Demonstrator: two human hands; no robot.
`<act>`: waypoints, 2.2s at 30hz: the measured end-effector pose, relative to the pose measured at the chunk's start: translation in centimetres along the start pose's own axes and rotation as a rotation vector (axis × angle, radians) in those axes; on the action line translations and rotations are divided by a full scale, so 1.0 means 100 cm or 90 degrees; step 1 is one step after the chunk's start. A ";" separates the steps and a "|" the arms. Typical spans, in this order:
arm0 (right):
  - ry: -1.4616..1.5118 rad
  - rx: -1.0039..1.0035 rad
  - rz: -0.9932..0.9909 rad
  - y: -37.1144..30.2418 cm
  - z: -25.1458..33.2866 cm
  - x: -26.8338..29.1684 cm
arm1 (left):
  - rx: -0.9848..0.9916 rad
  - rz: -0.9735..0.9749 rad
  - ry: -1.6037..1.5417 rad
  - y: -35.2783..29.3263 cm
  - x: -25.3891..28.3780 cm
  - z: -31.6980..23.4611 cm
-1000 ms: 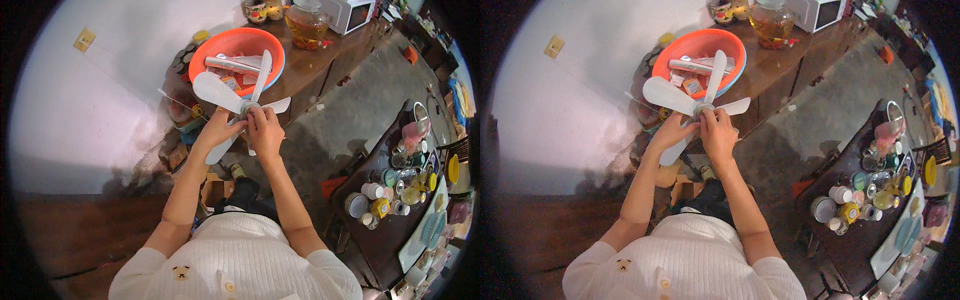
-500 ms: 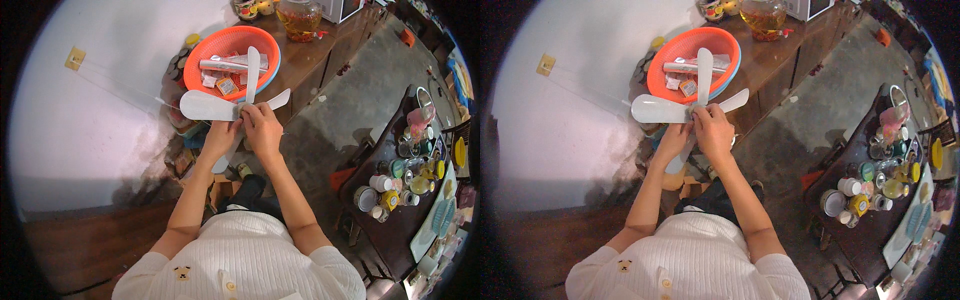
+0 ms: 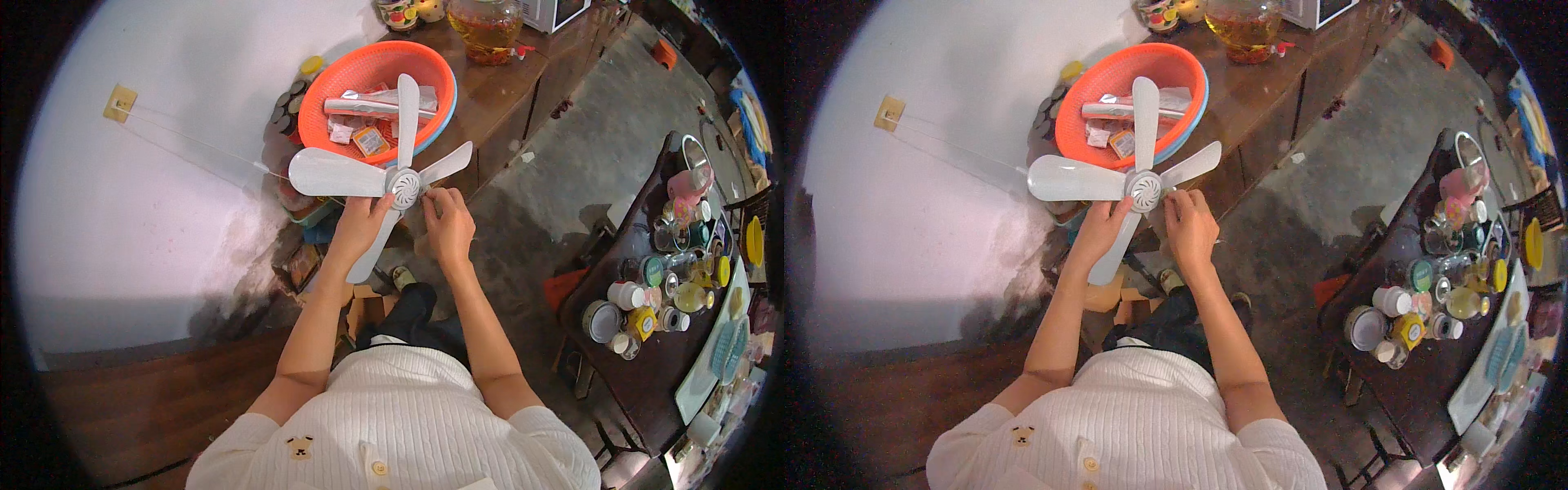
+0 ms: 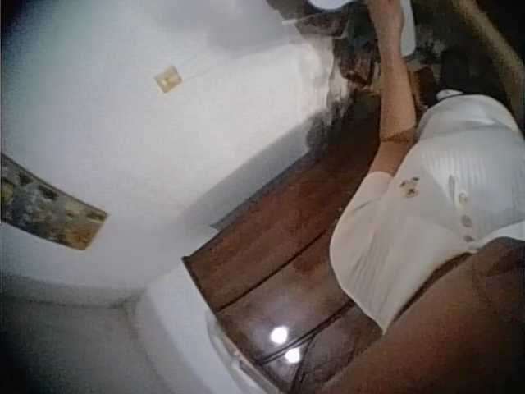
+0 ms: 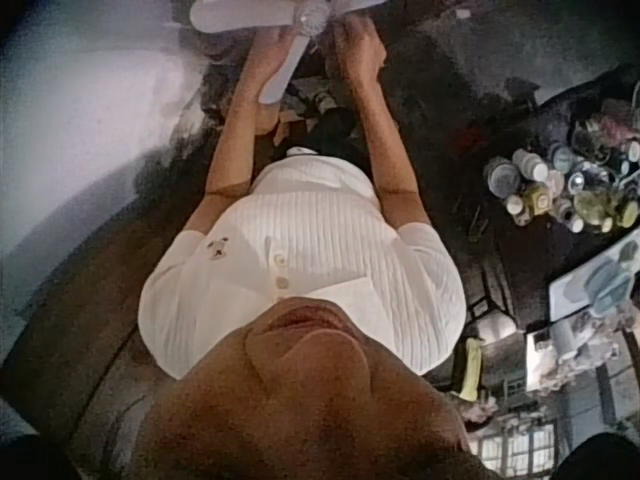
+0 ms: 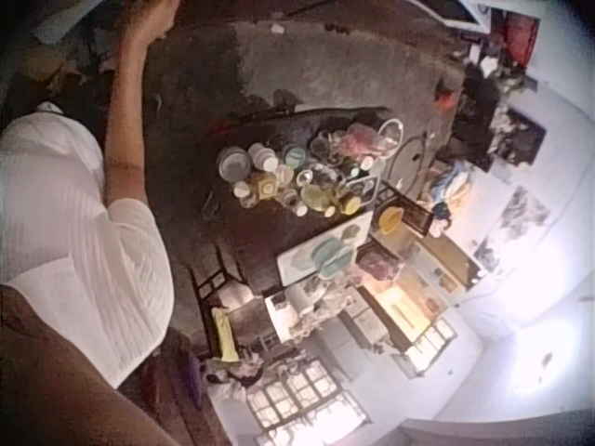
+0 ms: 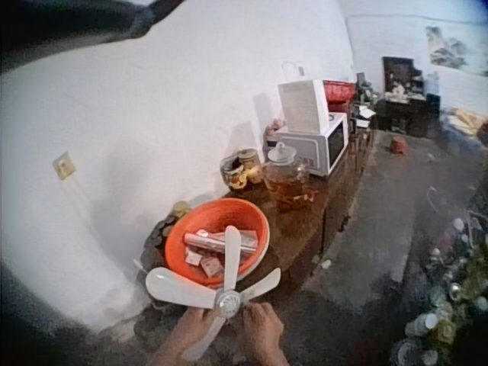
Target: The person assembles a small white plastic fan by attaching the blades to a motor hub and then screwing on a center cap by hand.
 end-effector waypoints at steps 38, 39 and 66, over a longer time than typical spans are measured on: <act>0.069 0.037 -0.020 -0.030 0.029 -0.009 | -0.041 -0.046 -0.011 -0.005 -0.003 -0.013; 0.057 0.087 -0.045 -0.032 0.032 -0.010 | -0.023 -0.035 -0.026 -0.005 -0.003 -0.012; 0.010 0.130 -0.034 -0.027 0.026 0.002 | 0.035 0.023 -0.086 -0.006 -0.002 -0.017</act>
Point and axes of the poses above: each hand's wrist, its own y-axis towards the middle knuckle, its own x-axis out of the back of the hand, z = x × y, the point moved 3 cm from there along y, towards the middle knuckle, and after that the axes turned 9 degrees about -y, right-handed, at the moved point
